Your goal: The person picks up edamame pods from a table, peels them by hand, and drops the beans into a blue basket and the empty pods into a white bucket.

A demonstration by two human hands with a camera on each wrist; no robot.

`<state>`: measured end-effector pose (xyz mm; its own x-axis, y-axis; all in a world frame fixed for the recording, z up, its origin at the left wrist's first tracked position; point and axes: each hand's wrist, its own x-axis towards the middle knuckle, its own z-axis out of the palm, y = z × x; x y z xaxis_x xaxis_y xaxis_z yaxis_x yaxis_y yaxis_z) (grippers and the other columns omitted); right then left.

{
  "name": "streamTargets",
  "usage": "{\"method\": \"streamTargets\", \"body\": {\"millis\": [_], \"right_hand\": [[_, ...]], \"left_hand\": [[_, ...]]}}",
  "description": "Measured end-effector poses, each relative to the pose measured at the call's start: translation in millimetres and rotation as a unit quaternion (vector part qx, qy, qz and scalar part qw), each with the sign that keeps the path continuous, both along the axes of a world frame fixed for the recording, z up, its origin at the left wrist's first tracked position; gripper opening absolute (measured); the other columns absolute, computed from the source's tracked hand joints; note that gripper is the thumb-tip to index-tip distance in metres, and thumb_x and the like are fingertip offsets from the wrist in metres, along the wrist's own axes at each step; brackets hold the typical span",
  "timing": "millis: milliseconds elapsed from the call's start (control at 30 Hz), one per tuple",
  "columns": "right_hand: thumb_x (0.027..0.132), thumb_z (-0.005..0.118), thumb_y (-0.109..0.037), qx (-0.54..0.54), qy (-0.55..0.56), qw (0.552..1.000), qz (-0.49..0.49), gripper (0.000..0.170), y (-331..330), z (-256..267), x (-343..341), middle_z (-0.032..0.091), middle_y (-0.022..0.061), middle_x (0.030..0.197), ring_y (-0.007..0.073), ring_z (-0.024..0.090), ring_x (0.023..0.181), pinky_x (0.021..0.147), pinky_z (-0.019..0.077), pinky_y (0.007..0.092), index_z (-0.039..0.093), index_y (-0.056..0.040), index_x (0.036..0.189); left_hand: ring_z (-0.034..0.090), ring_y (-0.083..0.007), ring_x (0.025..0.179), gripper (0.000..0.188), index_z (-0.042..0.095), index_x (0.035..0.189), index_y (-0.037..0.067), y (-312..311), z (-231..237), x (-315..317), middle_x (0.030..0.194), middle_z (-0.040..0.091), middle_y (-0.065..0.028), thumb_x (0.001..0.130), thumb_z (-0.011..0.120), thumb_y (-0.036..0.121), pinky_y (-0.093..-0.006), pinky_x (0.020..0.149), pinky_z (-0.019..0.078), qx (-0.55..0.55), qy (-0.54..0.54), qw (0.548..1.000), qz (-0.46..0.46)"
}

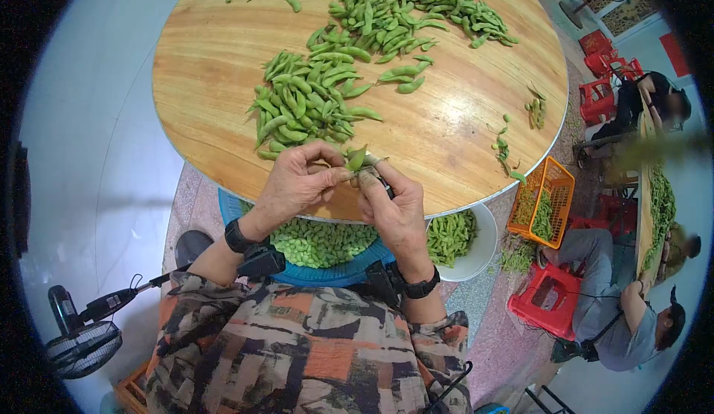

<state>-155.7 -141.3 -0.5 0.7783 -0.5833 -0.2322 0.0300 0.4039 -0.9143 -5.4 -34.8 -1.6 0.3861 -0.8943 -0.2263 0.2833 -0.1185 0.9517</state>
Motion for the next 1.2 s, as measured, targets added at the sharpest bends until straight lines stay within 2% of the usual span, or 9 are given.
{"method": "streamTargets", "body": {"millis": [167,467,533,667,767,833,1033,1167,1200], "right_hand": [[0.1,0.053,-0.01,0.032,0.003,0.998,0.054,0.026,0.3,-0.7,-1.6,0.045,-0.0061,0.064,0.0023,0.036,0.052,0.045,0.0286,0.0202,0.061,0.0008,0.123],[0.101,0.052,-0.01,0.004,-0.025,0.997,0.074,0.021,0.3,-4.4,-8.5,0.045,-0.0056,0.064,0.0026,0.035,0.052,0.045,0.028,0.0205,0.062,0.0023,0.115],[0.1,0.052,-0.007,0.157,-0.062,0.976,0.138,0.02,-8.5,-6.9,-14.4,0.047,-0.0048,0.066,0.0021,0.036,0.052,0.044,0.0268,0.0204,0.062,0.0039,0.113],[0.099,0.051,-0.004,0.221,-0.088,0.961,0.144,0.017,-9.1,-5.4,-19.4,0.051,-0.0033,0.07,0.0017,0.036,0.051,0.043,0.0242,0.0197,0.062,0.0047,0.108],[0.096,0.052,-0.002,0.113,-0.013,0.985,0.126,0.014,2.2,1.7,-22.5,0.055,0.0009,0.073,0.0057,0.041,0.053,0.046,0.0316,0.023,0.063,0.0044,0.103],[0.091,0.057,-0.001,-0.236,0.056,0.965,0.1,0.01,14.1,0.5,-20.8,0.057,0.0076,0.074,0.014,0.05,0.059,0.053,0.0416,0.0292,0.063,0.0039,0.098],[0.087,0.06,0.0,-0.332,0.071,0.936,0.087,0.011,19.7,-1.8,-22.0,0.058,0.0153,0.076,0.0252,0.058,0.067,0.062,0.0465,0.0349,0.063,0.0028,0.097],[0.086,0.061,0.0,-0.336,0.08,0.933,0.099,0.011,24.8,-1.8,-22.9,0.059,0.0158,0.077,0.0239,0.058,0.066,0.061,0.0461,0.0341,0.063,0.0021,0.096],[0.086,0.061,0.001,-0.343,0.091,0.931,0.081,0.01,28.4,0.8,-21.1,0.058,0.0158,0.076,0.025,0.058,0.065,0.059,0.046,0.035,0.063,0.0023,0.096]], "left_hand": [[0.05,-0.0012,0.063,0.014,0.06,0.091,0.004,6.3,2.7,-10.7,0.071,0.056,0.0037,0.087,0.073,0.007,-0.0182,0.054,0.0386,0.034,0.051,0.996,0.063],[0.05,-0.0058,0.056,0.018,0.058,0.097,0.004,17.9,-21.7,-26.8,0.08,0.059,0.0003,0.088,0.073,0.007,-0.0202,0.046,0.0355,-0.118,-0.18,0.972,0.096],[0.05,-0.0051,0.058,0.017,0.057,0.092,0.007,24.2,-6.5,-27.2,0.073,0.054,0.0028,0.088,0.073,0.01,-0.0208,0.048,0.036,-0.061,0.188,0.979,0.048],[0.051,-0.0068,0.056,0.019,0.055,0.094,0.008,25.6,-8.7,-30.3,0.072,0.053,0.0022,0.089,0.073,0.013,-0.0218,0.044,0.0345,-0.098,0.354,0.93,0.019],[0.05,-0.007,0.055,0.019,0.055,0.092,0.009,22.9,-6.1,-29.3,0.073,0.052,0.0044,0.089,0.073,0.013,-0.0219,0.046,0.0354,-0.044,0.278,0.96,0.005],[0.053,-0.0088,0.055,0.018,0.055,0.092,0.007,20.8,-12.1,-29.6,0.07,0.053,0.0033,0.09,0.071,0.013,-0.024,0.047,0.0362,-0.019,-0.019,1.0,-0.001],[0.058,-0.0096,0.064,0.015,0.056,0.091,0.001,32.2,13.1,-21.0,0.073,0.06,-0.0026,0.098,0.059,0.014,-0.0212,0.055,0.0435,0.05,-0.334,0.938,-0.078],[0.06,-0.0137,0.056,0.017,0.054,0.1,0.001,42.9,1.5,-17.1,0.068,0.058,-0.0055,0.099,0.055,0.018,-0.0319,0.052,0.0432,0.018,-0.345,0.935,-0.083],[0.059,-0.0137,0.056,0.017,0.055,0.104,0.002,43.2,8.8,-18.7,0.071,0.058,-0.0053,0.101,0.052,0.018,-0.0305,0.052,0.0438,0.042,-0.217,0.971,-0.085]]}}
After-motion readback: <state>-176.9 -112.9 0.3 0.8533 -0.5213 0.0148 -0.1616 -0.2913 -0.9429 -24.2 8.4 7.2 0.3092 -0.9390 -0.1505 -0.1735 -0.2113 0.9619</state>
